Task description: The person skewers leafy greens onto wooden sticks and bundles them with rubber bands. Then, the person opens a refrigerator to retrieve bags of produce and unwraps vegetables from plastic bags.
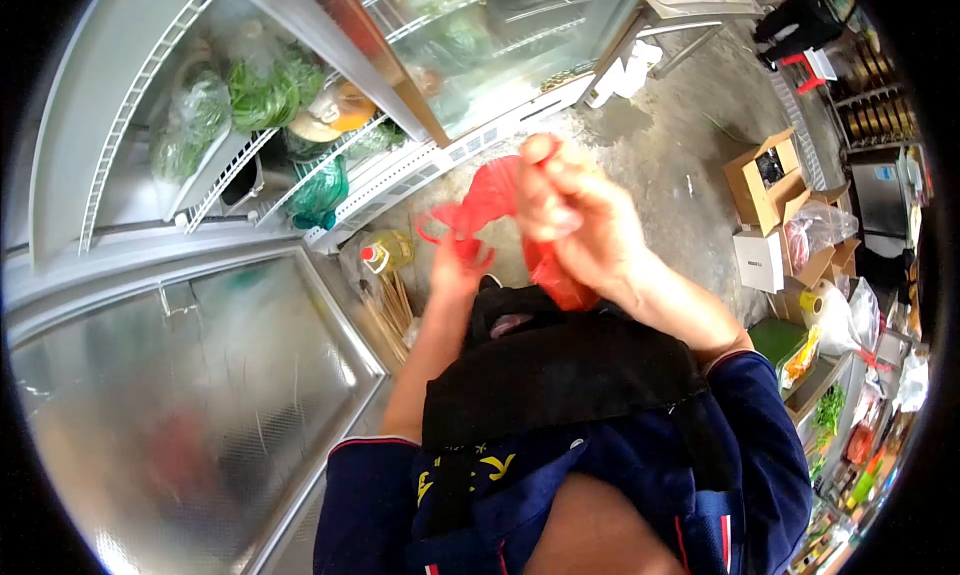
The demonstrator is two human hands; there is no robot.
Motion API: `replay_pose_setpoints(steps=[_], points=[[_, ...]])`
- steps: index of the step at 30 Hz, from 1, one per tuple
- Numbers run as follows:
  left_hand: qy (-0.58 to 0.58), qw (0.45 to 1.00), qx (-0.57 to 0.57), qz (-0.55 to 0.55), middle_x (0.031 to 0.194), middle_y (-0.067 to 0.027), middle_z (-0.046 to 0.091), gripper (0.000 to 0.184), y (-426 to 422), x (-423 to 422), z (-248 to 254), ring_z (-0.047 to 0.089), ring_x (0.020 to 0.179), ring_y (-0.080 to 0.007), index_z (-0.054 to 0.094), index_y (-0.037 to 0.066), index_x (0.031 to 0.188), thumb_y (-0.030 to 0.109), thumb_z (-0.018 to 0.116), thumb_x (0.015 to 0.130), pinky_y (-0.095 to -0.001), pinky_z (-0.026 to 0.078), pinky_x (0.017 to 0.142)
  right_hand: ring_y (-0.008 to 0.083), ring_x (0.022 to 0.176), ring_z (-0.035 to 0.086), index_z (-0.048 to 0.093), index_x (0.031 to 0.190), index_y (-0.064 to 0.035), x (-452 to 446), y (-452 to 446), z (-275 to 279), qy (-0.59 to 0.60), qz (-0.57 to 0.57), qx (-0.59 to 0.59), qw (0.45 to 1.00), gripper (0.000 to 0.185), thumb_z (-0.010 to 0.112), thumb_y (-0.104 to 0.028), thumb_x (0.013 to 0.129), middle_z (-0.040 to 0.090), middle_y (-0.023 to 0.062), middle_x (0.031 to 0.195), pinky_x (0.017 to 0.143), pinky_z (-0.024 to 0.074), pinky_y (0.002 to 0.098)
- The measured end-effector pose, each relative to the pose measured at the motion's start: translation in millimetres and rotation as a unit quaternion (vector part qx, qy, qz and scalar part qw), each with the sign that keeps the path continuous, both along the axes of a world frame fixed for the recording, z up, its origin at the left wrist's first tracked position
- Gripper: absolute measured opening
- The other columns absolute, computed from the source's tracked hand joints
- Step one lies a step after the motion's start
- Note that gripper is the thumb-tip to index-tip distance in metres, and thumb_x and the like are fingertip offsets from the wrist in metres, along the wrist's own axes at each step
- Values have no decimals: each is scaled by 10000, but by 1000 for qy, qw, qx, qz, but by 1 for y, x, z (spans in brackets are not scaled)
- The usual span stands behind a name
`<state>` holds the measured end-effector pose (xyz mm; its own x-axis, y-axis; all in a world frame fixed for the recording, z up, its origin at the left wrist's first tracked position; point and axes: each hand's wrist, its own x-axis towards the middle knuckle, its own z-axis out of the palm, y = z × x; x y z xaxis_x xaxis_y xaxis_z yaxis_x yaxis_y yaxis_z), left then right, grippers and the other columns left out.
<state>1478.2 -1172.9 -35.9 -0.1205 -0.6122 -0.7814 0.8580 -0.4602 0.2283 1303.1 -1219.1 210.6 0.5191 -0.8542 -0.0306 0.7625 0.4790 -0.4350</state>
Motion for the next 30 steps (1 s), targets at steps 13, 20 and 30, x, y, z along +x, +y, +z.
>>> replay_pose_setpoints(steps=[13, 20, 30], points=[[-26, 972, -232, 14, 907, -28, 569, 190, -24, 31, 55, 535, 844, -134, 525, 58, 1008, 198, 491, 885, -333, 457, 752, 128, 689, 530, 531, 972, -26, 23, -3, -5, 243, 50, -121, 961, 270, 521, -277, 871, 554, 52, 812, 630, 422, 267], [-251, 893, -373, 9, 916, -33, 576, 205, -49, 8, 62, 533, 834, -117, 519, 26, 1026, 175, 500, 885, -289, 456, 726, 169, 910, 562, 526, 1109, -44, 44, -14, -96, 335, 106, 190, 917, 252, 460, -188, 913, 587, 57, 1037, 803, 475, 325], [-398, 839, -372, 13, 751, -20, 579, 278, -61, -8, 143, 496, 653, -87, 528, 36, 846, 303, 489, 909, -242, 418, 586, 195, 885, 585, 526, 1130, -30, 4, -20, -106, 209, 74, 158, 962, 297, 495, -211, 897, 587, 114, 1039, 760, 499, 312]])
